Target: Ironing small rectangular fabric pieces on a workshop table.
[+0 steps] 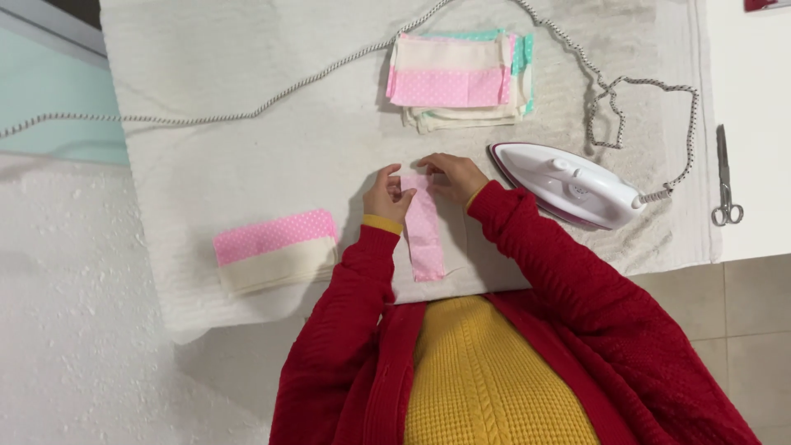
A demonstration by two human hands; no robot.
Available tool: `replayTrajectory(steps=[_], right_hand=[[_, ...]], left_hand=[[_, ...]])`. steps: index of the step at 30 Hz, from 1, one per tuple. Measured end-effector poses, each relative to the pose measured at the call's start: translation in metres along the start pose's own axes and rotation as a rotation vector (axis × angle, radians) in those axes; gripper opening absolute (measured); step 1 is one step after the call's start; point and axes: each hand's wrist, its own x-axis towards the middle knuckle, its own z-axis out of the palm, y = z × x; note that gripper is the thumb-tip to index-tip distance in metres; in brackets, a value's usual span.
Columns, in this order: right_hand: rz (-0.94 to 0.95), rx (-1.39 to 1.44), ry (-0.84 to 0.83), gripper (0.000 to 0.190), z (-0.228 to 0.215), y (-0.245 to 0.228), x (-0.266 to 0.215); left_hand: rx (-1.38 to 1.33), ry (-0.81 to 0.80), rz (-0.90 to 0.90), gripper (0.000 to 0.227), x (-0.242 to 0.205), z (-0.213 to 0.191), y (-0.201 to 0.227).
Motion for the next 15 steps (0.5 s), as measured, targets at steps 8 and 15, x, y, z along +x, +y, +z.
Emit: replayTrajectory(steps=[8, 15], right_hand=[[0.051, 0.002, 0.173, 0.035, 0.008, 0.009, -0.012], [0.07, -0.11, 0.199, 0.032, 0.011, 0.008, -0.014]], left_hand=[[0.344, 0.06, 0.381, 0.025, 0.002, 0.002, 0.013], [0.535, 0.056, 0.441, 0.014, -0.003, 0.001, 0.035]])
